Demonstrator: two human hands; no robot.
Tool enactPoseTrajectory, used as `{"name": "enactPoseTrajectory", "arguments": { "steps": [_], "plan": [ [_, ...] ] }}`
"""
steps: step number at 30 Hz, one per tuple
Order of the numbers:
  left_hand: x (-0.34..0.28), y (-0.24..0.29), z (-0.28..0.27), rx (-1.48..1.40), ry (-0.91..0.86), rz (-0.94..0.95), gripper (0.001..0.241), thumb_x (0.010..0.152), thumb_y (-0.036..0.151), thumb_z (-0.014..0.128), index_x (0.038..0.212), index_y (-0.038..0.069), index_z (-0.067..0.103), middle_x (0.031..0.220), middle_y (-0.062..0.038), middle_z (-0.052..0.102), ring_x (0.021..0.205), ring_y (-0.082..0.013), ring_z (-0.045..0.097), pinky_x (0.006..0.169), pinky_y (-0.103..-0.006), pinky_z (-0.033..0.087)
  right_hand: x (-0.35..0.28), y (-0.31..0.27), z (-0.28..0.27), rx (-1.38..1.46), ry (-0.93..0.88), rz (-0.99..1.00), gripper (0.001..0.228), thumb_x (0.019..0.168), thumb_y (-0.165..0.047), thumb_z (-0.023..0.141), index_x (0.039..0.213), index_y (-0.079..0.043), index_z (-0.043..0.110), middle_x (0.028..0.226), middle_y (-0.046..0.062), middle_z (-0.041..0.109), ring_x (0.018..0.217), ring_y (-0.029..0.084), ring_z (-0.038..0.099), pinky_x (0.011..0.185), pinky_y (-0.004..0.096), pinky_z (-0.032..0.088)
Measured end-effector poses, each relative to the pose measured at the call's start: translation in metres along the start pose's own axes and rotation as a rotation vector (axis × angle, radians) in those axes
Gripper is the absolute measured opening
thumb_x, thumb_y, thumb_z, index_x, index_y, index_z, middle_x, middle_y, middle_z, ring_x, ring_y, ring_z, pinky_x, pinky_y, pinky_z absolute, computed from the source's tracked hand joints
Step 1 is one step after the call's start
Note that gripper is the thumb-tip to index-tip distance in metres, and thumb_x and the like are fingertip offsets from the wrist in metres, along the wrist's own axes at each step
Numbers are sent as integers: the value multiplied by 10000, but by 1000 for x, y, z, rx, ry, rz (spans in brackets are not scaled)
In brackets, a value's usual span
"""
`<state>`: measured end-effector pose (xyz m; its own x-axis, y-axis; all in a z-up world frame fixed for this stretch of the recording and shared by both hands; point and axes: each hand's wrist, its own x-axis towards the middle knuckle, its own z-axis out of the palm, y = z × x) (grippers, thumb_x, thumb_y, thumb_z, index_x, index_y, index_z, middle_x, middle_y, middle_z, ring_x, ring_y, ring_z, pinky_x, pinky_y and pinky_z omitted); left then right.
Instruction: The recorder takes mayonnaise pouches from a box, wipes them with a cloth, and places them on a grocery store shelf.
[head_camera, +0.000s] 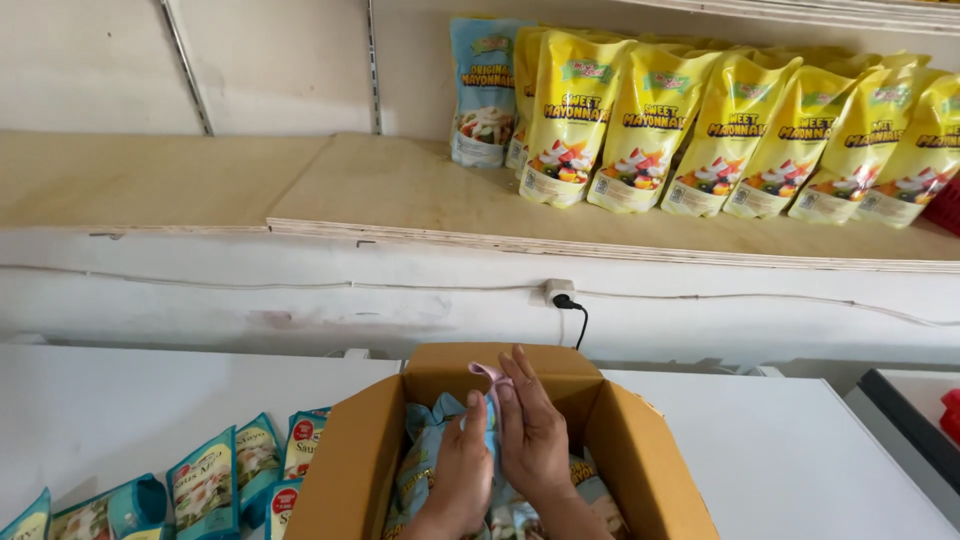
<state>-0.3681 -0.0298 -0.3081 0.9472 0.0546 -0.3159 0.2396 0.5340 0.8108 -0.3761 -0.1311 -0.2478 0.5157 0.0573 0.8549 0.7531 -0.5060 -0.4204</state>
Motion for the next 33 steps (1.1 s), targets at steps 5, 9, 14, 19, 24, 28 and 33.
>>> {"name": "enactPoseTrajectory", "arguments": {
  "steps": [5,9,14,19,24,28,33],
  "plan": [
    [-14,17,5,64,59,109,739,944,637,511,1174,-47,672,722,-23,378,642,-137,336,572,-359,298,11,-2,7,355,86,1028,400,1122,-216,478,1433,-67,681,1078,285,726,908,573,583,694,496,528],
    [-36,59,23,-318,19,206,624,972,515,480,1236,-30,631,995,-68,665,887,-191,629,754,-369,510,-23,46,2,40,-10,703,328,1054,-265,516,1284,-101,682,992,105,801,891,238,820,748,309,595],
    [-55,129,42,-590,-243,364,570,1014,492,419,1263,18,615,1191,-113,710,1074,-240,696,916,-415,576,7,29,-4,686,157,1385,452,1043,-354,479,1342,-59,649,944,233,764,719,464,629,579,490,491],
    [-33,124,52,-495,7,405,548,1032,472,443,1254,-1,607,1130,-132,712,973,-257,704,837,-437,586,25,7,-41,1584,-107,1283,664,948,-648,438,1318,-125,607,1128,138,751,958,343,747,778,512,610],
    [-15,65,45,-268,186,269,488,998,476,475,1261,82,591,1070,-120,682,921,-238,707,801,-427,607,-6,29,-34,1286,88,1029,310,974,-87,524,1220,77,619,1149,205,714,1016,335,726,870,463,613],
    [-10,51,23,-429,-287,-85,500,977,516,536,1178,65,617,963,-122,705,837,-257,716,747,-416,608,-3,-7,-41,494,-229,607,345,1021,-66,561,1343,-17,674,1186,139,717,982,174,616,836,308,509],
    [-9,63,10,-359,-420,-300,434,835,256,539,1186,19,634,955,-160,731,814,-292,730,769,-437,619,16,-5,-45,326,-55,463,334,1035,-83,489,1343,-44,610,1340,63,638,1149,131,647,940,265,530]
  ]
}}
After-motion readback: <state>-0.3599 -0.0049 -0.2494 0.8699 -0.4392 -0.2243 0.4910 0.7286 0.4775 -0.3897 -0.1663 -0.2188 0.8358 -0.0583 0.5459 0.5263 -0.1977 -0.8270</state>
